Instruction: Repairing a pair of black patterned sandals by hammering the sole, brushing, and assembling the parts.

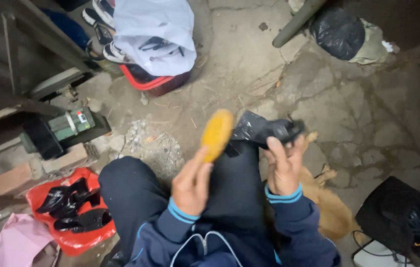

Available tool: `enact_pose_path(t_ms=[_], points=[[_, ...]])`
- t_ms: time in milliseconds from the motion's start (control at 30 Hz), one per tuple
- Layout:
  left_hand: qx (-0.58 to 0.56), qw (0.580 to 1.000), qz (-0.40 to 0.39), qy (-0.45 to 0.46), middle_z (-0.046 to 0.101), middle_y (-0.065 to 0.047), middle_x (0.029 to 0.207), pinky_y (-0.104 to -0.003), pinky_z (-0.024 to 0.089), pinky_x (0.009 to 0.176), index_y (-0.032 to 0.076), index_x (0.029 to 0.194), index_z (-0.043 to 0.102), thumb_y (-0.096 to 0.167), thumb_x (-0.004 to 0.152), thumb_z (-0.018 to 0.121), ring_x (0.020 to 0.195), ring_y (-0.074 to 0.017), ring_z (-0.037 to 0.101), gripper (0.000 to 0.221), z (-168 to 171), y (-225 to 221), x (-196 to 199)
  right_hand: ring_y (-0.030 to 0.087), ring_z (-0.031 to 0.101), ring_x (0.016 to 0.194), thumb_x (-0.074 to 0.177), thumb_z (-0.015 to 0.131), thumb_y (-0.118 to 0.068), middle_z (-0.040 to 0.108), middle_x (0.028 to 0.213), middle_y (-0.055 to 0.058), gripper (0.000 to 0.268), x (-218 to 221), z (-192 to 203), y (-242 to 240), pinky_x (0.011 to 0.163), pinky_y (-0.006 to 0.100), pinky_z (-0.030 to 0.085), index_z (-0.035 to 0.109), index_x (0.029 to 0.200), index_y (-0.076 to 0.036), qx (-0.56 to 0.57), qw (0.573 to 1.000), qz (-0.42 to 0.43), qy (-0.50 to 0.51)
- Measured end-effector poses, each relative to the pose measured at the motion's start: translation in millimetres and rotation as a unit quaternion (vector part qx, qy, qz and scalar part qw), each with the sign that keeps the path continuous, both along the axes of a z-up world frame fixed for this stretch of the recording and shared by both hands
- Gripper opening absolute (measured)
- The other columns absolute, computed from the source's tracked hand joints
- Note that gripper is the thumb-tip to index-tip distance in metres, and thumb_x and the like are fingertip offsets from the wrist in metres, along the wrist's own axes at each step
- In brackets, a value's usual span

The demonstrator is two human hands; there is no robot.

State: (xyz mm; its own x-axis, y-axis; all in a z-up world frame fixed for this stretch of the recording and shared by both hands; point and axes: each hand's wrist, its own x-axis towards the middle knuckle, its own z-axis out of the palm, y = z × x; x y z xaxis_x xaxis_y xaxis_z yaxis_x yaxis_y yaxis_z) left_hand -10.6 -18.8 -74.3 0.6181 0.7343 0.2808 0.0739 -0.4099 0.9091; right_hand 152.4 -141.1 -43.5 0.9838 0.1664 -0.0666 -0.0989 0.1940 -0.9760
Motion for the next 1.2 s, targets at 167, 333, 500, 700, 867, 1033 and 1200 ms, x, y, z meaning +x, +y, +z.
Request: enact_pose_path(t_ms=[167, 333, 500, 700, 867, 1033, 1200], points=[[0.095, 0.995, -0.029, -0.021, 0.073, -0.018, 0.082, -0.044, 0.058, 0.057, 0.008, 0.133, 0.070, 0.012, 0.098, 0.065, 0.069, -0.0385, 0.073, 0.036, -11, 15, 5, 0.013, 0.065, 0.110, 0.083, 0.080, -0.001, 0.063, 0.122, 0.005, 0.068, -3, -27, 0, 0.091, 0.023, 0.059, 0.044, 0.140, -0.009, -0.027, 0.989, 0.140, -0.050], [0.073, 0.995, -0.061, -0.021, 0.069, -0.009, 0.078, -0.039, 0.057, 0.055, 0.012, 0.138, 0.067, 0.013, 0.099, 0.063, 0.064, -0.0330, 0.070, 0.040, 5, -10, -6, 0.010, 0.066, 0.107, 0.080, 0.082, 0.003, 0.065, 0.120, 0.005, 0.074, -6, -34, -17, 0.086, 0.021, 0.061, 0.042, 0.140, -0.011, -0.043, 0.981, 0.176, -0.069], [0.086, 0.994, -0.046, -0.039, 0.072, -0.015, 0.080, -0.039, 0.058, 0.057, 0.006, 0.139, 0.066, 0.006, 0.100, 0.062, 0.064, -0.0321, 0.071, 0.039, 4, 15, -1, 0.015, 0.068, 0.107, 0.075, 0.088, -0.002, 0.064, 0.123, 0.010, 0.084, 2, -38, -18, 0.088, 0.027, 0.062, 0.040, 0.143, -0.007, -0.082, 0.972, 0.192, -0.108], [0.121, 0.991, -0.055, -0.029, 0.072, -0.017, 0.083, -0.042, 0.058, 0.061, 0.008, 0.135, 0.069, 0.010, 0.100, 0.062, 0.071, -0.0370, 0.072, 0.036, 7, 18, -9, 0.023, 0.067, 0.111, 0.075, 0.089, -0.004, 0.062, 0.125, 0.019, 0.087, -13, -16, 0, 0.092, 0.034, 0.061, 0.038, 0.146, 0.000, -0.055, 0.968, 0.195, -0.149], [0.144, 0.987, -0.073, 0.010, 0.069, -0.001, 0.073, -0.031, 0.058, 0.058, 0.016, 0.133, 0.072, 0.012, 0.093, 0.072, 0.060, -0.0262, 0.069, 0.040, 8, 9, -23, 0.025, 0.057, 0.129, 0.072, 0.090, -0.001, 0.051, 0.146, 0.022, 0.088, -6, -19, -10, 0.101, 0.034, 0.057, 0.037, 0.143, 0.001, -0.006, 0.945, 0.259, -0.198], [0.114, 0.992, -0.045, -0.017, 0.072, -0.010, 0.079, -0.035, 0.057, 0.057, 0.009, 0.131, 0.072, 0.007, 0.096, 0.068, 0.062, -0.0308, 0.070, 0.035, 25, 18, -14, 0.033, 0.050, 0.140, 0.071, 0.090, -0.008, 0.049, 0.151, 0.027, 0.087, 10, -12, -34, 0.112, 0.041, 0.046, 0.042, 0.142, 0.003, -0.085, 0.927, 0.274, -0.241], [0.120, 0.988, -0.088, 0.043, 0.071, -0.005, 0.070, -0.037, 0.053, 0.050, 0.017, 0.107, 0.082, 0.026, 0.095, 0.072, 0.058, -0.0293, 0.070, 0.018, 14, 13, -11, 0.038, 0.049, 0.141, 0.069, 0.087, 0.001, 0.048, 0.152, 0.030, 0.087, 6, -8, -46, 0.115, 0.047, 0.042, 0.043, 0.143, 0.007, -0.094, 0.915, 0.292, -0.260]])
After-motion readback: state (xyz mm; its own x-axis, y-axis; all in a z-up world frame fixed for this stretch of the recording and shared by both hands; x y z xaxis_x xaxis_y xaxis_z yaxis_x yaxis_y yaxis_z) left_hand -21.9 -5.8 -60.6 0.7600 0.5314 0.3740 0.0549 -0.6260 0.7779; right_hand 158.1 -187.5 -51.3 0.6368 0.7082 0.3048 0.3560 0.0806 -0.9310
